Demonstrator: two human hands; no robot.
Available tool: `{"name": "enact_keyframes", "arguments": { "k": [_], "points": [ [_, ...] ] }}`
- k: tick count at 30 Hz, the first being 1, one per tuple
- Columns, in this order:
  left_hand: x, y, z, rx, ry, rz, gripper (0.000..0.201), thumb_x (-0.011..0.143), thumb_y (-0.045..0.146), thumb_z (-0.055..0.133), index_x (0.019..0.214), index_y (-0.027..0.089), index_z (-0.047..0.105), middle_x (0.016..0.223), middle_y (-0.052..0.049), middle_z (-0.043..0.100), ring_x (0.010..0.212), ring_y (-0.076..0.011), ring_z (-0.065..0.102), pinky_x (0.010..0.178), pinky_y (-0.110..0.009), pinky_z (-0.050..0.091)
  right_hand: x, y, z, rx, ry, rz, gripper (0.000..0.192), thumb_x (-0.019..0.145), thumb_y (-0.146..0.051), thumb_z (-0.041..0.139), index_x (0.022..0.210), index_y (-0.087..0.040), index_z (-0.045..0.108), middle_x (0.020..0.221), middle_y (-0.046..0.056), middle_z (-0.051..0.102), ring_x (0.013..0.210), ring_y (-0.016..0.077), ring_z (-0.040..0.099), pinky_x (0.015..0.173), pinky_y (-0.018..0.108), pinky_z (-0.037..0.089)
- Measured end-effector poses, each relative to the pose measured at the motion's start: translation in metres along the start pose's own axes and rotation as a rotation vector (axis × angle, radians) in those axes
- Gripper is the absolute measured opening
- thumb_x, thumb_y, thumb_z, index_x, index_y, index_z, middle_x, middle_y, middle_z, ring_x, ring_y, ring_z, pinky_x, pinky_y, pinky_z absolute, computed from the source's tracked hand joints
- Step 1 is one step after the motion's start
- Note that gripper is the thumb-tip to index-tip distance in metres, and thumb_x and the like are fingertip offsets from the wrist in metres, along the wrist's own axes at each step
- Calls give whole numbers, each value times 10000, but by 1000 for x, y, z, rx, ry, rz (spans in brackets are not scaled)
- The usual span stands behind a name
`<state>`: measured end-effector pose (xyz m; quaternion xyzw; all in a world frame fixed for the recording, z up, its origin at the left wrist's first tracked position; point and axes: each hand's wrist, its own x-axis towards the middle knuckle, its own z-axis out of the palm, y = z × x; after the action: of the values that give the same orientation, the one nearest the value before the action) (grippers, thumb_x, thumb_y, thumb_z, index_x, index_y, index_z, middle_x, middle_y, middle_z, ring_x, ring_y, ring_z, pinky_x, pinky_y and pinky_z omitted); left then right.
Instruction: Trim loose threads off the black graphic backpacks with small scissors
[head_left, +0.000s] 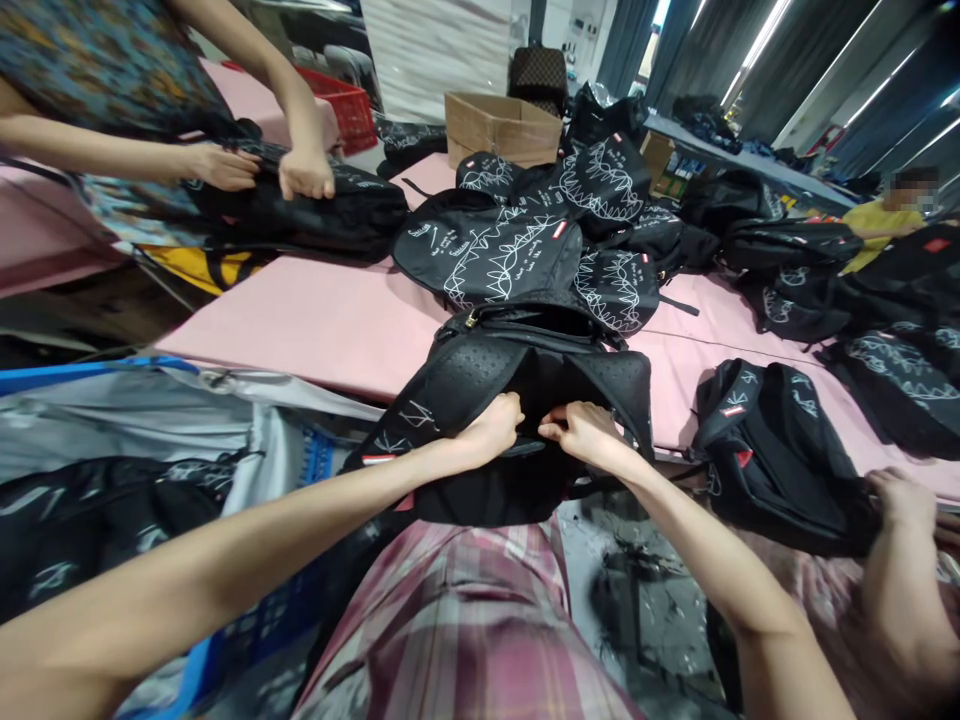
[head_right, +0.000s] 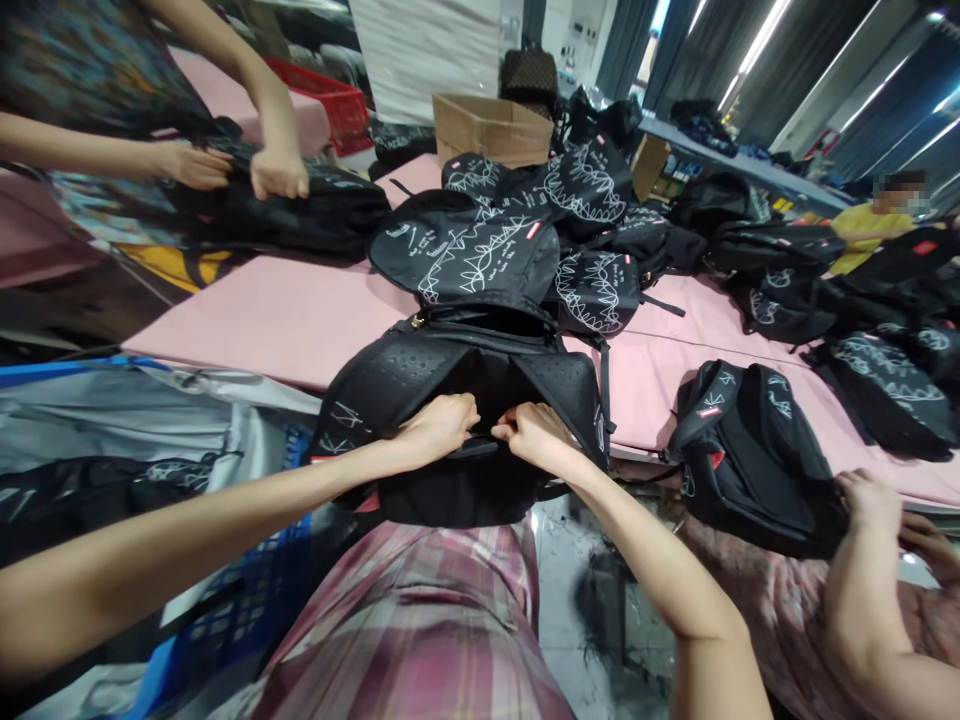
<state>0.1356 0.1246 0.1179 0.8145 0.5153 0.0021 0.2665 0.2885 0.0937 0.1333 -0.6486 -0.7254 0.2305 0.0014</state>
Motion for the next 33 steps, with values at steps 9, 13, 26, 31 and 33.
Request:
{"name": "enact_keyframes", "arguments": {
  "k": [9, 13, 26, 31, 33],
  "points": [
    [-2, -1, -1, -12, 25, 3, 90, 804, 65, 473, 801, 113, 549, 800, -71, 636, 691, -144, 603, 573, -230, 401, 9, 1, 12, -3, 77, -105, 123, 784, -239, 583, 802, -240, 704, 746, 22, 699, 770, 205, 644, 610, 246, 373],
    [-8, -20, 0, -1, 290, 347, 218, 864, 70, 363, 920, 104, 572, 981, -113, 639, 945, -173, 604, 802, -288, 475, 0, 15, 8, 206, 301, -177, 150, 830, -210, 542, 895, -192, 675, 871, 47, 677, 850, 185, 615, 735, 258, 417],
    [105, -67, -2, 341, 613, 437, 513, 857, 76, 348, 1352, 207, 384, 1504, -66, 204, 1385, -286, -54, 1057, -583, 228, -26, 60, 38, 805, 542, -107, 242, 758, -355, 619, 908, -173, 678, 604, -35, 473, 533, 85, 408, 519, 212, 342],
    [72, -97, 30, 290, 627, 539, 465, 857, 65, 303, 1308, 101, 408, 1429, -140, 356, 1377, -254, 159, 1083, -503, 221, -34, 124, 98, 1114, 917, 286, 353, 766, -467, 577, 788, -127, 666, 464, -66, 378, 426, 69, 317, 436, 213, 262],
    [22, -134, 58, 214, 642, 488, 350, 860, 157, 409, 1195, 179, 509, 1284, -99, 540, 1263, -233, 409, 1020, -439, 345, -52, 135, 144, 1127, 870, 466, 400, 719, -501, 604, 787, -112, 668, 537, -22, 511, 436, 73, 357, 430, 216, 274]
  ]
}}
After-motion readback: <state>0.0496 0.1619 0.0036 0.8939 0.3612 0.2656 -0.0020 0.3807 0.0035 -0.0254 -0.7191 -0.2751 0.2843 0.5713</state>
